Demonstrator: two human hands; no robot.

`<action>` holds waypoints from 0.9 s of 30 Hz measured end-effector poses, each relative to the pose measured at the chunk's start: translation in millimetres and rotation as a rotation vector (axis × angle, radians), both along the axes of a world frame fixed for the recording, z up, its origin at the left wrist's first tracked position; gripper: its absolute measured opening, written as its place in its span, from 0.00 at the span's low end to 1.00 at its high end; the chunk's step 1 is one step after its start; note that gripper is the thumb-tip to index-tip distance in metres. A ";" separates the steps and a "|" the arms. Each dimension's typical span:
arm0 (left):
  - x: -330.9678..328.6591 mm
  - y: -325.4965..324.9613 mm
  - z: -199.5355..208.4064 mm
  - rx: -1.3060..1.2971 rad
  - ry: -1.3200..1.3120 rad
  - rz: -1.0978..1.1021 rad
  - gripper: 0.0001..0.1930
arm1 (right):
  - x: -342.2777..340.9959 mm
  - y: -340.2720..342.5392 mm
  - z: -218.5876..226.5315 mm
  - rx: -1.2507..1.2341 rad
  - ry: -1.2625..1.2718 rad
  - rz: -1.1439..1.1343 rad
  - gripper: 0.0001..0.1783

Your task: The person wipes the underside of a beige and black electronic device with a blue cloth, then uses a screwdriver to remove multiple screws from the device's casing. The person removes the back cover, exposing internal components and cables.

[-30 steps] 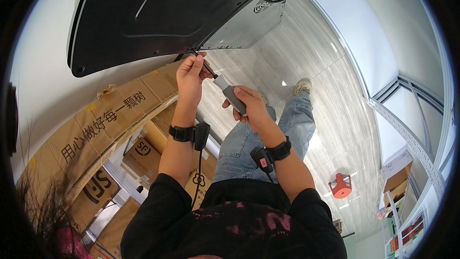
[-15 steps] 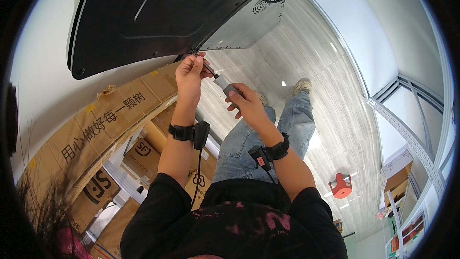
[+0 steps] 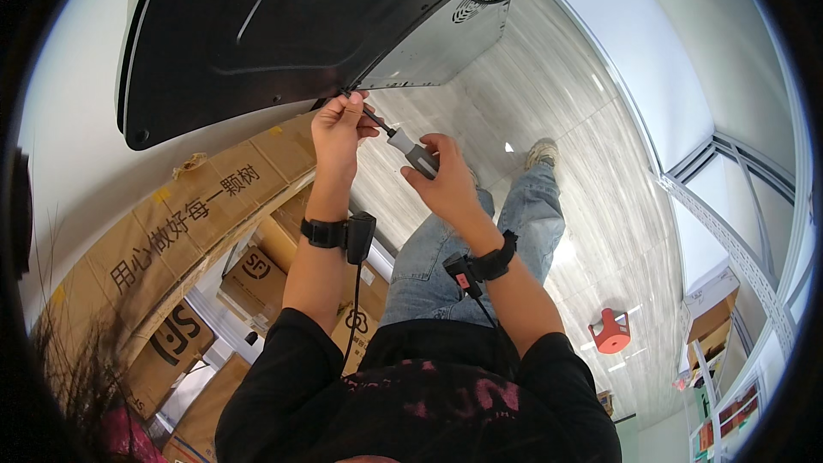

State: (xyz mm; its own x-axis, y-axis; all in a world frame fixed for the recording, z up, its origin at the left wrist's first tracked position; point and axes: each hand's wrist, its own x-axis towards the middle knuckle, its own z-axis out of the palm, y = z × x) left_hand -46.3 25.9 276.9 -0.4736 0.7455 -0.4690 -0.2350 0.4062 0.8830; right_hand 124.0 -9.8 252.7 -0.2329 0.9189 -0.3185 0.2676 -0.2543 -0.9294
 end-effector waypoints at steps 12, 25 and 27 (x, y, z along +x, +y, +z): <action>-5.9 -2.7 -1.7 -0.053 0.011 -0.055 0.13 | 0.5 7.6 10.0 0.084 -0.138 0.031 0.19; 1.3 0.9 4.8 -0.005 -0.095 0.016 0.12 | 7.3 9.1 16.0 0.034 -0.011 0.025 0.22; -0.9 1.6 2.7 -0.019 -0.069 0.004 0.13 | 5.1 9.9 18.3 0.055 -0.060 0.010 0.23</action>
State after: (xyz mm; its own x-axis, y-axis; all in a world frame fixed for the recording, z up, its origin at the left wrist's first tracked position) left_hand -47.2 27.5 279.7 -0.4426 0.7342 -0.5149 -0.2964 0.4221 0.8567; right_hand 129.1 0.1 270.9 -0.2244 0.9331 -0.2809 0.3253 -0.2000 -0.9242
